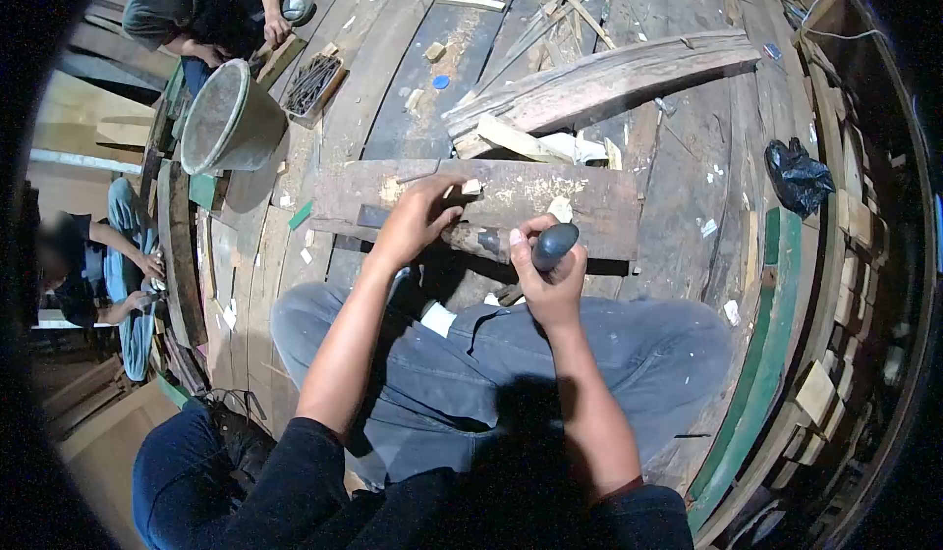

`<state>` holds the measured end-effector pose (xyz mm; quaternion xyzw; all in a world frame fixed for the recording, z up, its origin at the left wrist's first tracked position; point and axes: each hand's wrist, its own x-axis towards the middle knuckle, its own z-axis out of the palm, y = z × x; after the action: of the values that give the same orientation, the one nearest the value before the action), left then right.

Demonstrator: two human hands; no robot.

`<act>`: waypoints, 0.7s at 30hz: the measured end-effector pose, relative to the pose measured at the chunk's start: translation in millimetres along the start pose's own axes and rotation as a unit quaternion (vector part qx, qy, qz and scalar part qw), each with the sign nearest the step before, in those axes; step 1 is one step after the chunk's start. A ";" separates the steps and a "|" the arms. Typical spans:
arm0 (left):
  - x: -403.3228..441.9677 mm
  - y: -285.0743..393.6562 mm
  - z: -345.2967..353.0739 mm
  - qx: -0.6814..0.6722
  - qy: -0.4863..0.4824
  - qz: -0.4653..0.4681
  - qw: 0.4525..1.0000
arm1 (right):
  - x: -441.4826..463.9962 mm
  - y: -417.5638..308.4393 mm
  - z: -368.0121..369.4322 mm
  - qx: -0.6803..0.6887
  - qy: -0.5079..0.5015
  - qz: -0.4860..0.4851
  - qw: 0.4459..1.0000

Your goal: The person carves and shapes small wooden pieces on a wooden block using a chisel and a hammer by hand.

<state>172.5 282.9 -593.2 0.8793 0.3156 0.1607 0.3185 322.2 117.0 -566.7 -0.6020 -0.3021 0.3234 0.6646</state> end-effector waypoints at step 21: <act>0.4 -7.9 -10.2 -0.045 -0.045 -0.042 0.997 | 1.2 4.8 1.8 -0.007 0.001 -0.028 1.000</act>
<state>164.4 292.6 -590.9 0.8565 0.3297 0.1213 0.3782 321.2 119.3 -571.3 -0.5987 -0.3204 0.3018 0.6692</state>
